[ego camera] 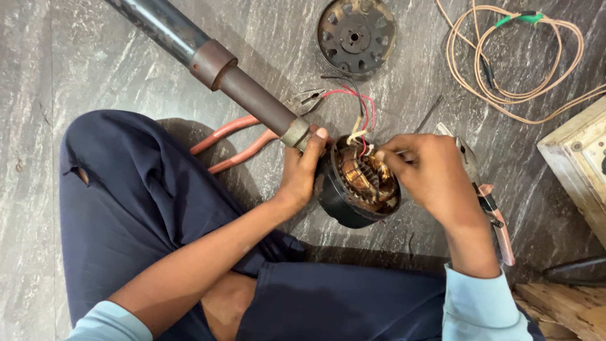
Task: The person sits on the floor and works on a disassembled motor, stripping and twisting wires, then connecting them to the motor's copper windings. They use pliers and a soldering iron to secure the connections.
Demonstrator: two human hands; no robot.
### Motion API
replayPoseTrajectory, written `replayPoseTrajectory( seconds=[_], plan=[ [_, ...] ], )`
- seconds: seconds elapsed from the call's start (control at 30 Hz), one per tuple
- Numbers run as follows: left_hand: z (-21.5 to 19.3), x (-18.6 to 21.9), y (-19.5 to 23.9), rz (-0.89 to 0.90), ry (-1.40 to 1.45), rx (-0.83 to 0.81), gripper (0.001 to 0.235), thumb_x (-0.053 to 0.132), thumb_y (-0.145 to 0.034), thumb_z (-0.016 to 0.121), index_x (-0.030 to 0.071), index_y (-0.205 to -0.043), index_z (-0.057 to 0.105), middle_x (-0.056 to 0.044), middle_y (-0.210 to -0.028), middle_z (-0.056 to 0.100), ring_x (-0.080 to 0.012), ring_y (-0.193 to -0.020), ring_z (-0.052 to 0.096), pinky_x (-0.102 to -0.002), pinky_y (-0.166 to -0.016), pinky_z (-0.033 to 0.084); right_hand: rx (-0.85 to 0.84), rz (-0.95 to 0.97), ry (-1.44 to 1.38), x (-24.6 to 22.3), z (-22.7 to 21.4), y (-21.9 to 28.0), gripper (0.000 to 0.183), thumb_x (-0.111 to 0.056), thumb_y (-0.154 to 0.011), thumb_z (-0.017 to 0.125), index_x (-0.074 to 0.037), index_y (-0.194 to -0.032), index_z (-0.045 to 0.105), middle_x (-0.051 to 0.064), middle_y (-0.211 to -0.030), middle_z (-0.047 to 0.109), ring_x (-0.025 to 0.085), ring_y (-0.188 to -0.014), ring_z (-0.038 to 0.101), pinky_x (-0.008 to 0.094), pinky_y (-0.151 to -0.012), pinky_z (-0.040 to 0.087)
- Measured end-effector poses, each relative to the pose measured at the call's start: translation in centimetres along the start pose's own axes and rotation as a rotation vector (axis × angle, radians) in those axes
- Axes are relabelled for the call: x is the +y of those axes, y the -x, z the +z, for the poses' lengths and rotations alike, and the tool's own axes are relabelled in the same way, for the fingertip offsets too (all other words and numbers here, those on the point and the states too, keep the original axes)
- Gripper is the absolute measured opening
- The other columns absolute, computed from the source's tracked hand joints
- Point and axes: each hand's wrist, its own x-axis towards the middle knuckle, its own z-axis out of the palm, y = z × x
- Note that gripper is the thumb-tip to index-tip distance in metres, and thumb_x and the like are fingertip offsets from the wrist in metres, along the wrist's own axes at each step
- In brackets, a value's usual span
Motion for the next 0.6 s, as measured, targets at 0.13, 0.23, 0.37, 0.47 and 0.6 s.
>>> replayPoseTrajectory(
  seconds=[0.13,0.23,0.37,0.47,0.6],
  plan=[
    [-0.12,-0.2,0.02,0.007,-0.011,-0.001,0.043,0.044,-0.097,0.063,0.003,-0.109,0.058,-0.004,-0.097,0.06,-0.0149,-0.091,0.055,-0.033,-0.082,0.048,0.074,0.031,-0.06,-0.39,-0.46,0.28,0.014,-0.01,-0.088,0.077,-0.005,-0.101,0.078,0.012,-0.088,0.079,0.015,-0.075,0.075,0.032,-0.07,0.057],
    [-0.22,-0.39,-0.07,-0.008,-0.048,-0.014,0.047,0.047,-0.099,0.063,0.0,-0.109,0.06,-0.006,-0.097,0.059,-0.0165,-0.092,0.054,-0.034,-0.083,0.047,0.054,-0.027,-0.056,-0.68,-0.07,0.27,0.02,-0.008,-0.082,0.077,-0.006,-0.102,0.078,0.009,-0.094,0.079,0.016,-0.075,0.075,0.03,-0.069,0.058],
    [-0.17,-0.39,-0.15,-0.018,-0.035,0.013,0.048,0.047,-0.095,0.064,0.003,-0.112,0.058,-0.004,-0.1,0.061,-0.015,-0.094,0.056,-0.033,-0.086,0.049,0.037,-0.019,0.011,-0.87,0.2,-0.03,0.022,-0.011,-0.078,0.08,-0.006,-0.1,0.078,0.009,-0.092,0.077,0.019,-0.071,0.074,0.031,-0.067,0.057],
    [-0.12,-0.43,-0.16,-0.006,-0.049,0.012,0.047,0.047,-0.095,0.064,0.003,-0.11,0.059,-0.004,-0.099,0.061,-0.0151,-0.093,0.056,-0.033,-0.085,0.049,0.041,-0.028,0.043,-0.8,0.11,-0.12,0.018,-0.011,-0.082,0.079,-0.006,-0.099,0.078,0.011,-0.09,0.077,0.021,-0.072,0.073,0.033,-0.068,0.056],
    [-0.12,-0.48,-0.26,-0.001,-0.008,-0.014,0.046,0.046,-0.096,0.064,0.002,-0.106,0.059,-0.005,-0.095,0.06,-0.0157,-0.09,0.055,-0.034,-0.082,0.048,0.028,-0.03,0.058,-0.6,-0.17,0.1,0.015,-0.008,-0.087,0.074,-0.004,-0.102,0.077,0.012,-0.092,0.077,0.022,-0.072,0.072,0.034,-0.069,0.054]
  ],
)
